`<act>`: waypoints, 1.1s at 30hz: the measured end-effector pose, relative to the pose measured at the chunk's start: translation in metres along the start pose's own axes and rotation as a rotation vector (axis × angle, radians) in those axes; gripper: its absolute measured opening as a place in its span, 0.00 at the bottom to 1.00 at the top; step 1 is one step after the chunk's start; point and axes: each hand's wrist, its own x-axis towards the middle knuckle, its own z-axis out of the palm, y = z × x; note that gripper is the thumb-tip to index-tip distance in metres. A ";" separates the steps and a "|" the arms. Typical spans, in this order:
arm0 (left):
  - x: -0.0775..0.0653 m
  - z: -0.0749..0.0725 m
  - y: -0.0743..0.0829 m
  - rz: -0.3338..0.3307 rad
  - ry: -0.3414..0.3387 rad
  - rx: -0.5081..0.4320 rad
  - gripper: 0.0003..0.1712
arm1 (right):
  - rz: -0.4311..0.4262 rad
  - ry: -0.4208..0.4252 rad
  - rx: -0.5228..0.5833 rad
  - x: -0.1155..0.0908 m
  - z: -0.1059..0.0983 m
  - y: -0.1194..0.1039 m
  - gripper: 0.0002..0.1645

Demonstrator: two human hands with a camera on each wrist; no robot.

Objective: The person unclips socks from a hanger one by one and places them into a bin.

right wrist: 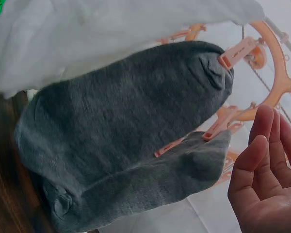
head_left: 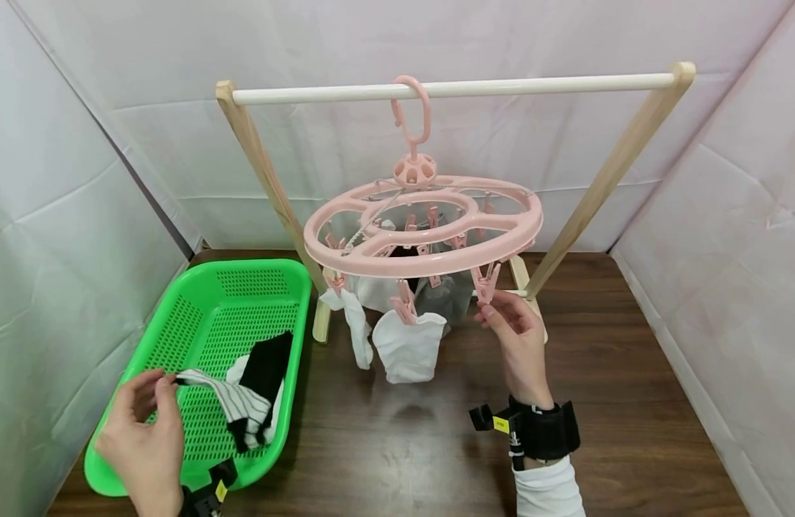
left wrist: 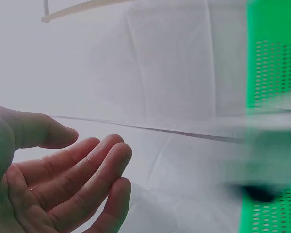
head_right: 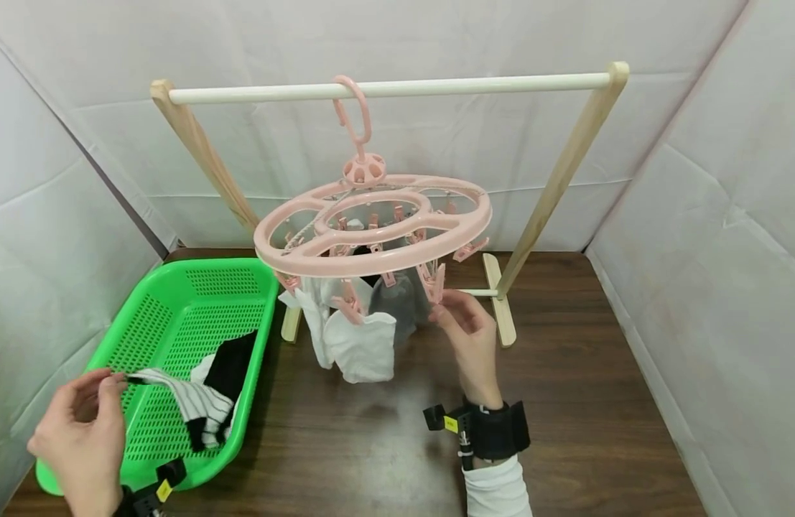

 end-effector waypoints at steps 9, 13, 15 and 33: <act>0.001 -0.002 0.007 0.019 -0.018 -0.028 0.09 | 0.003 -0.049 -0.052 -0.005 0.001 -0.001 0.10; -0.001 -0.001 0.008 0.036 -0.021 -0.038 0.09 | -0.007 -0.103 -0.139 -0.006 0.002 -0.006 0.10; -0.003 0.000 0.009 0.056 -0.026 -0.046 0.08 | -0.020 -0.148 -0.177 -0.007 0.003 -0.009 0.11; -0.036 0.030 0.029 0.249 -0.252 -0.155 0.09 | -0.106 -0.589 -0.494 -0.003 0.041 -0.015 0.27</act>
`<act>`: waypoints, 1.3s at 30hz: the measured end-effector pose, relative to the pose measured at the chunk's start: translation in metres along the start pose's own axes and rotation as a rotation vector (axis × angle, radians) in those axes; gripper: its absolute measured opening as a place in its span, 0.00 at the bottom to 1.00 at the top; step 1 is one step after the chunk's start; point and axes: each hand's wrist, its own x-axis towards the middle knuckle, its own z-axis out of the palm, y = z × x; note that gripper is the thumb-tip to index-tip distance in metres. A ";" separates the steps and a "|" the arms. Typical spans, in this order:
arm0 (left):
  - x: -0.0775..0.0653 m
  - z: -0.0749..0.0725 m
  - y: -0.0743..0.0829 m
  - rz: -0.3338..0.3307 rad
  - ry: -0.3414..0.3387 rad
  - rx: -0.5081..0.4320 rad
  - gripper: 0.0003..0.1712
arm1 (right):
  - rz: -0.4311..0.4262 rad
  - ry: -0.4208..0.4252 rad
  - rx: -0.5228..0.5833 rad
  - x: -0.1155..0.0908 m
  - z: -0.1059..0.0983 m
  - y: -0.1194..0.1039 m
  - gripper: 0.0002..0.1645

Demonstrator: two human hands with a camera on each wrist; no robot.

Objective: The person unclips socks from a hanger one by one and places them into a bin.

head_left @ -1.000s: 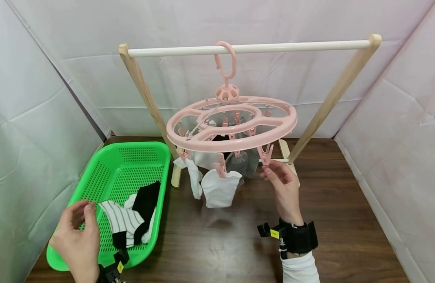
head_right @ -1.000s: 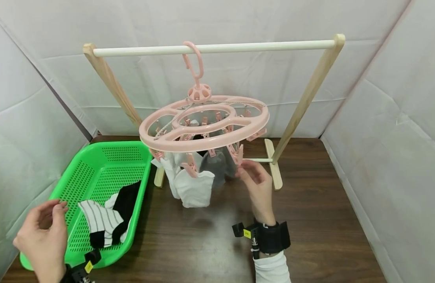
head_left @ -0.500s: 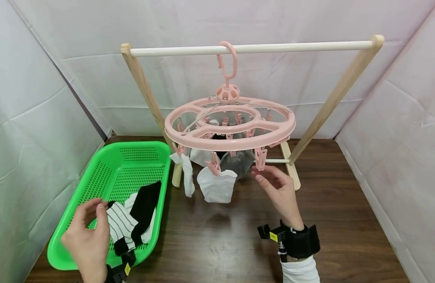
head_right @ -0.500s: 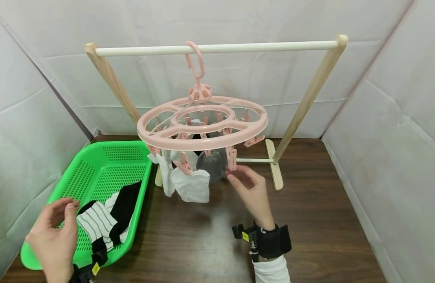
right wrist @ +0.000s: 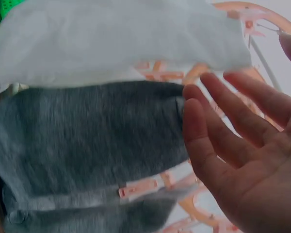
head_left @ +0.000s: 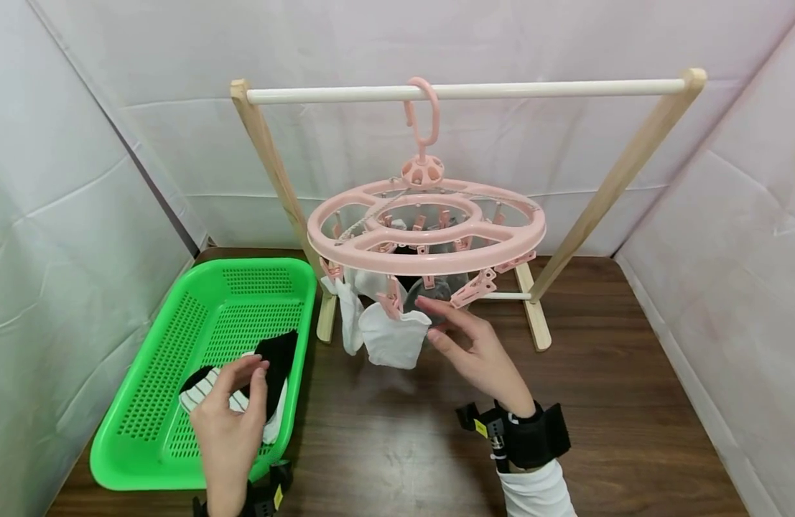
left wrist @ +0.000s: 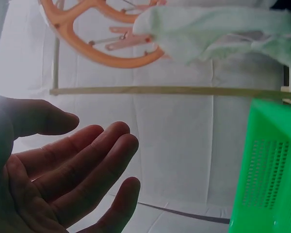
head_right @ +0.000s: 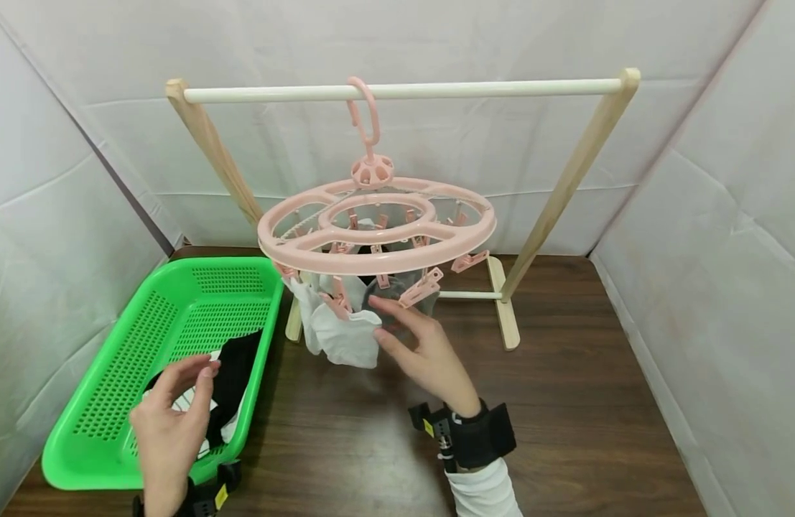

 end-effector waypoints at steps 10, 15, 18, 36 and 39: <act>-0.013 0.014 0.008 0.004 -0.098 -0.047 0.09 | -0.006 -0.026 -0.080 0.021 0.010 -0.008 0.30; -0.017 0.020 0.011 0.043 -0.134 -0.079 0.10 | -0.040 -0.030 -0.079 0.030 0.010 -0.013 0.32; -0.020 0.023 0.012 0.051 -0.158 -0.086 0.11 | -0.057 -0.034 -0.100 0.035 0.009 -0.019 0.32; -0.025 0.025 0.010 0.021 -0.203 -0.065 0.11 | -0.066 -0.077 -0.155 0.058 0.009 -0.045 0.25; -0.025 0.026 0.009 0.023 -0.206 -0.070 0.11 | -0.067 -0.047 -0.109 0.058 0.010 -0.048 0.21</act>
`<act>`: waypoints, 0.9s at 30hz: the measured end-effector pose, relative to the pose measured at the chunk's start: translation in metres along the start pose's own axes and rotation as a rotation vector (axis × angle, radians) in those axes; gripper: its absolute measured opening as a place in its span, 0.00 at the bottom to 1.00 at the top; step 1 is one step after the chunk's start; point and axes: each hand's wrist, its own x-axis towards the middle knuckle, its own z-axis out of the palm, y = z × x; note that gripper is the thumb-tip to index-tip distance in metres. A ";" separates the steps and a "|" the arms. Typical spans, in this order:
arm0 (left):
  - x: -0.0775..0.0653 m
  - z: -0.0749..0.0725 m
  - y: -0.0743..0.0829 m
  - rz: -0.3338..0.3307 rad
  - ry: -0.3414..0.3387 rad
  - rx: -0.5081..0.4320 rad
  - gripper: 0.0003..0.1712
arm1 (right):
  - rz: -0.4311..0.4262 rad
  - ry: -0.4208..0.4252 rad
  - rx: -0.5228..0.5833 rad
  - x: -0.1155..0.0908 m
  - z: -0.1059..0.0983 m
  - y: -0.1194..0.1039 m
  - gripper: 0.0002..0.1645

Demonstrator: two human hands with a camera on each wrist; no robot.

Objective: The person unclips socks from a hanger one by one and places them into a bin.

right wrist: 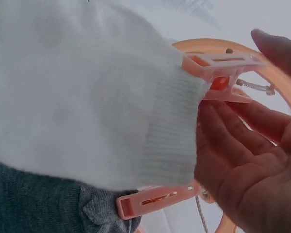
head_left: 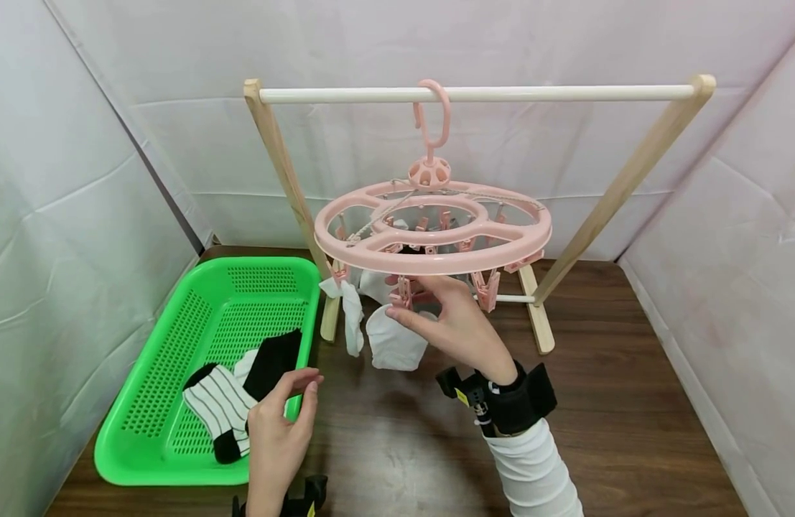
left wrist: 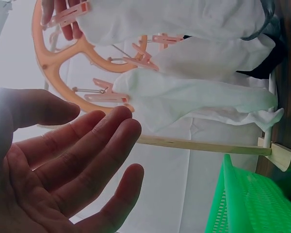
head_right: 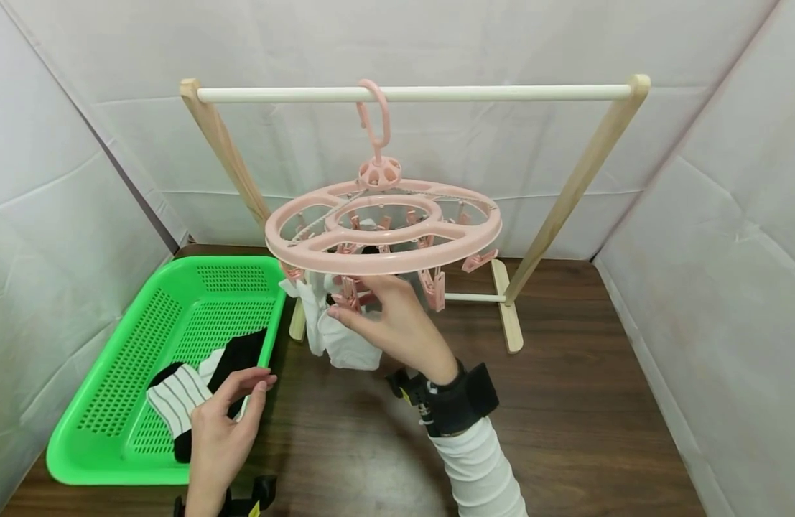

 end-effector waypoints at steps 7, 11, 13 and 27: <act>0.003 0.006 0.001 0.049 -0.018 -0.014 0.12 | 0.035 0.044 0.098 -0.004 -0.002 -0.003 0.29; 0.006 0.011 0.004 0.112 -0.031 -0.037 0.13 | 0.013 0.039 0.112 -0.005 -0.003 -0.003 0.30; 0.008 0.014 0.007 0.142 -0.040 -0.056 0.14 | -0.004 0.035 0.120 -0.005 -0.004 -0.002 0.30; 0.017 0.040 0.022 0.187 -0.171 -0.117 0.25 | -0.018 -0.008 0.140 -0.012 -0.006 -0.001 0.29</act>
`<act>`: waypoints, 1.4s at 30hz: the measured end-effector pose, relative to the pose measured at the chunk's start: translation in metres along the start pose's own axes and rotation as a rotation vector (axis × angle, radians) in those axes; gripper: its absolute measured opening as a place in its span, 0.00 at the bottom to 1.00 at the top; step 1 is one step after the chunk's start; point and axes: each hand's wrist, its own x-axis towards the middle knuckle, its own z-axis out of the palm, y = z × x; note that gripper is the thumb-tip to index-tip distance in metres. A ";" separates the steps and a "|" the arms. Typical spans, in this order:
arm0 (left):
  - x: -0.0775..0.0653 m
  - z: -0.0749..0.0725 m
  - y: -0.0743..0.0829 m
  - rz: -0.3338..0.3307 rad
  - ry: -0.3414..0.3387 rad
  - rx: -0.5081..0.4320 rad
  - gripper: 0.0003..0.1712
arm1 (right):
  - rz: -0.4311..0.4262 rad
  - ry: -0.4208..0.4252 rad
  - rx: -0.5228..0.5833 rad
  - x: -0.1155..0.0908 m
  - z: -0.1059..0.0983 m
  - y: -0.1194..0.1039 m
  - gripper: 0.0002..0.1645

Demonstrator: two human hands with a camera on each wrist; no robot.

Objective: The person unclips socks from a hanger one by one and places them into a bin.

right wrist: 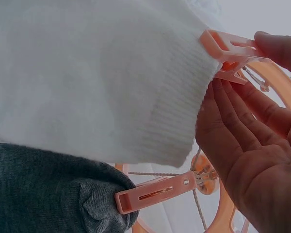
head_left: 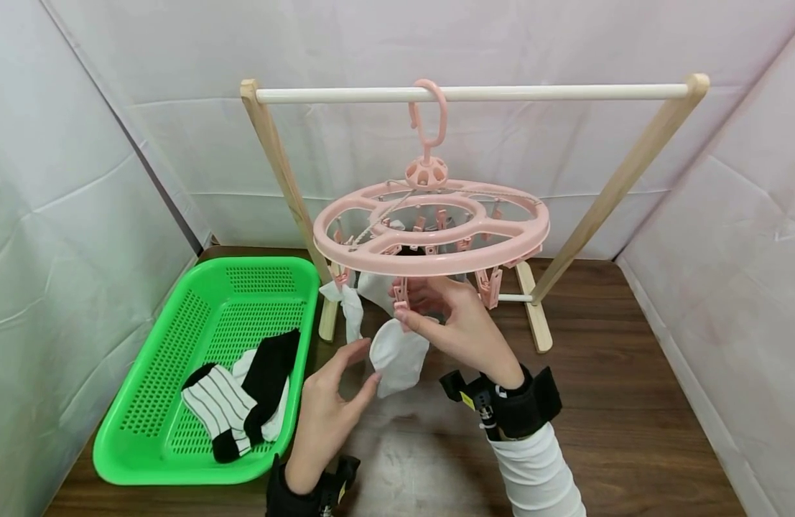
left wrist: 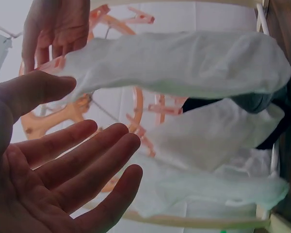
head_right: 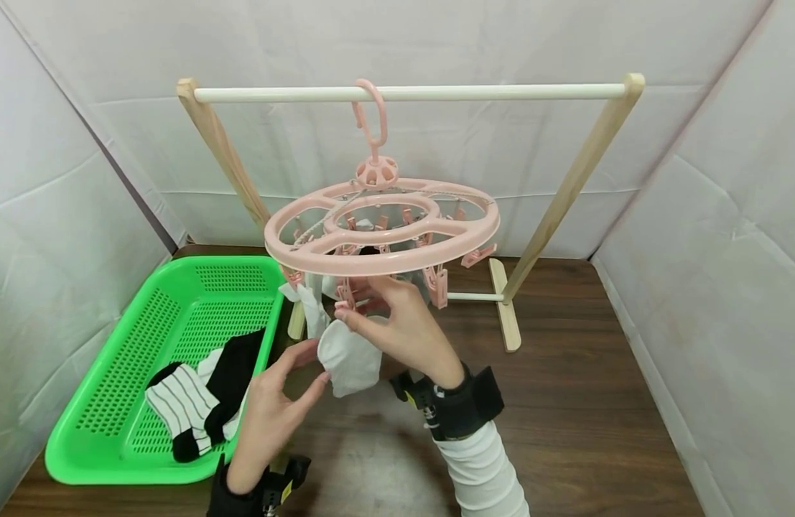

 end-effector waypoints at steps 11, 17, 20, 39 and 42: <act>-0.002 0.023 -0.005 -0.019 -0.082 -0.099 0.23 | -0.021 0.012 0.018 -0.001 0.002 -0.001 0.23; -0.006 0.028 -0.005 0.056 -0.038 -0.084 0.15 | -0.077 0.037 0.026 -0.004 0.003 0.004 0.20; -0.007 0.027 -0.004 0.058 -0.024 -0.062 0.14 | -0.117 0.070 0.103 -0.006 0.003 0.007 0.18; -0.016 0.021 -0.001 0.034 0.000 0.010 0.15 | -0.196 0.206 0.290 -0.016 -0.010 0.014 0.14; -0.019 0.019 -0.003 0.023 0.010 0.023 0.13 | -0.166 0.213 0.289 -0.019 -0.012 0.015 0.15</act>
